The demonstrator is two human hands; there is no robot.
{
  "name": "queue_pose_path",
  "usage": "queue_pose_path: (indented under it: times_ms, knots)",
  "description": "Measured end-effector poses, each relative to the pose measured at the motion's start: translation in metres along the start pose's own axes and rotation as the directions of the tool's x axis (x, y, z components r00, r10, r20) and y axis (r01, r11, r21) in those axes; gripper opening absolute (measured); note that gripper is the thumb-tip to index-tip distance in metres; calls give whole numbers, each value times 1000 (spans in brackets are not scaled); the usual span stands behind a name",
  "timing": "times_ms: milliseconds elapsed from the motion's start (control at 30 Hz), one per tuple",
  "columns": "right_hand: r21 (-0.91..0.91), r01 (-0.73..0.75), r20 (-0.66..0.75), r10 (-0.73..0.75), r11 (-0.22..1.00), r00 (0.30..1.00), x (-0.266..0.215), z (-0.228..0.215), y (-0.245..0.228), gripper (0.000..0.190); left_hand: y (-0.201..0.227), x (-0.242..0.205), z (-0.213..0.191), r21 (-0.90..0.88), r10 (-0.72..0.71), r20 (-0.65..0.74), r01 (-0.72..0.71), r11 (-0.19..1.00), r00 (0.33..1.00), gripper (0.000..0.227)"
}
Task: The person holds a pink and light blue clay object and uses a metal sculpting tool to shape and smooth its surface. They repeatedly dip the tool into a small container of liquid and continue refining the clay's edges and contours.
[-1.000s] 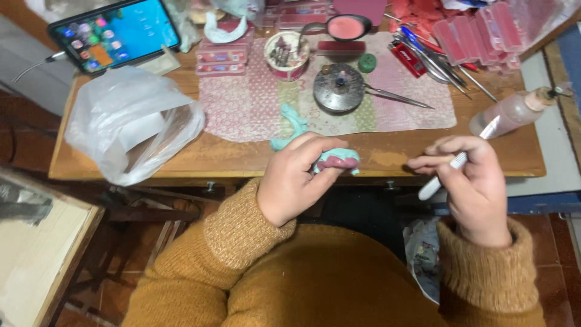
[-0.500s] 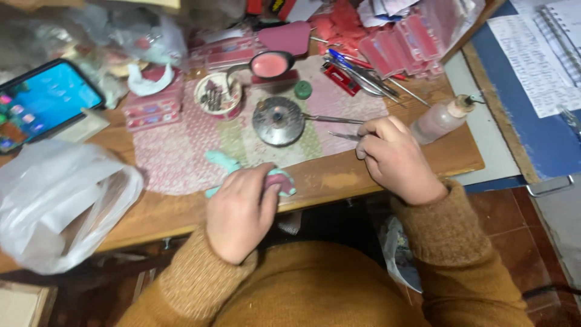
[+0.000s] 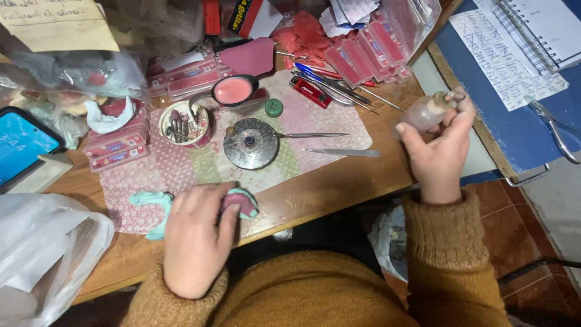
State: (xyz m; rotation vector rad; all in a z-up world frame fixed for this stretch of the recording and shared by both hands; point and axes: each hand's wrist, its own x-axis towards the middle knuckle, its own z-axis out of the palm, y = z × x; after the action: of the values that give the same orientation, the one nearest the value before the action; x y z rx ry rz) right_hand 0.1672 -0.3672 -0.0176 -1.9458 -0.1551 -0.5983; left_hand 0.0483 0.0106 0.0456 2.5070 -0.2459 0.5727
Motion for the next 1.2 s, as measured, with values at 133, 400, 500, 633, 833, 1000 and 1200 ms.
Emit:
queue_pose_path:
  times_ms: [133,400,500,633,833,1000,1200]
  knots:
    - [144,13,20,-16,989,1000,-1,0,-6,86,0,7,6,7,16,38,-16,1000,999,32]
    - [-427,503,331,-388,752,860,31,43,-66,13,1,1,2,-45,16,-6,-17,999,1000,38]
    - [-478,557,452,-354,679,819,46,55,-66,14,-1,-10,-1,-67,46,-39,-49,997,998,37]
    - [-494,569,494,-326,658,806,49,64,-51,16,-8,-23,0,-98,95,-86,-103,990,992,35]
    - [-563,625,551,-318,541,771,58,68,-43,15,-10,-31,1,-119,132,-121,-146,982,984,31]
    - [-664,591,634,-74,458,769,69,64,-56,10,-11,-35,-1,-153,149,-159,-174,973,976,30]
    - [-660,621,748,290,423,598,81,63,-104,18,-16,-39,-1,-186,164,-170,-194,963,972,30]
